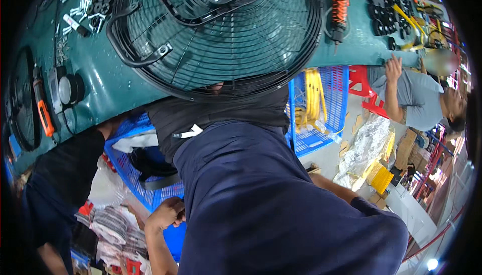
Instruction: Assemble fan components including the frame and guard using tools.
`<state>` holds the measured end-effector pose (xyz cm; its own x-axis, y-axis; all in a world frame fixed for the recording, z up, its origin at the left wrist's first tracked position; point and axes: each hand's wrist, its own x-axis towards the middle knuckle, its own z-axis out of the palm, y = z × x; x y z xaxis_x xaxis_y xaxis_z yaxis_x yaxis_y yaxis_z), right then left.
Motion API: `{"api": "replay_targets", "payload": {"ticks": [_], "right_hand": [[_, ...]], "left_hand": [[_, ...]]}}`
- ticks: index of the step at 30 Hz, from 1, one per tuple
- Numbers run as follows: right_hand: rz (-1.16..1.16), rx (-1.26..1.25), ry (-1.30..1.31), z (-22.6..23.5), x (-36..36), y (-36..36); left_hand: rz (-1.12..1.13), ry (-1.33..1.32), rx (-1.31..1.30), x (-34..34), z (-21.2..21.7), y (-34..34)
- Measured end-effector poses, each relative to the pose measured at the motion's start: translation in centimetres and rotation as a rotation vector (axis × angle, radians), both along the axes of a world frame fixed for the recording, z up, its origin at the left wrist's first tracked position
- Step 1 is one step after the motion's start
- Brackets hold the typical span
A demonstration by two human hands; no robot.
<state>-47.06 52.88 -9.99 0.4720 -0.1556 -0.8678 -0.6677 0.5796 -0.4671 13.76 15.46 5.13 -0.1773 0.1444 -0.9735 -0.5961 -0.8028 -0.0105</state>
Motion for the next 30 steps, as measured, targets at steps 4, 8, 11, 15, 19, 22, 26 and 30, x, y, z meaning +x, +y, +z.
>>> {"api": "replay_targets", "payload": {"ticks": [4,8,11,15,19,22,26,30], "right_hand": [[0.007,0.072,0.001,-0.3,1.7,1.4],[-0.017,0.108,0.024,-1.0,4.4,1.7],[-0.038,0.124,0.047,-1.7,6.5,1.3],[-0.045,0.142,0.088,-2.6,7.9,0.1],[-0.032,0.154,0.132,-3.8,8.3,-1.8],[-0.011,0.163,0.163,-4.7,8.5,-3.7],[0.03,0.177,0.211,-5.0,8.4,-7.5],[0.091,0.191,0.284,-3.9,6.7,-12.5]], "left_hand": [[0.066,0.092,0.114,0.9,0.0,1.8],[-0.024,0.073,0.109,1.6,1.1,0.3],[-0.095,0.065,0.097,2.1,1.7,-1.1],[-0.17,0.065,0.076,2.6,2.1,-2.3],[-0.225,0.068,0.051,3.0,2.5,-2.6],[-0.256,0.066,0.034,3.4,3.0,-2.5],[-0.283,0.069,0.015,3.9,3.6,-1.7],[-0.289,0.094,-0.004,3.5,3.6,0.3]]}}
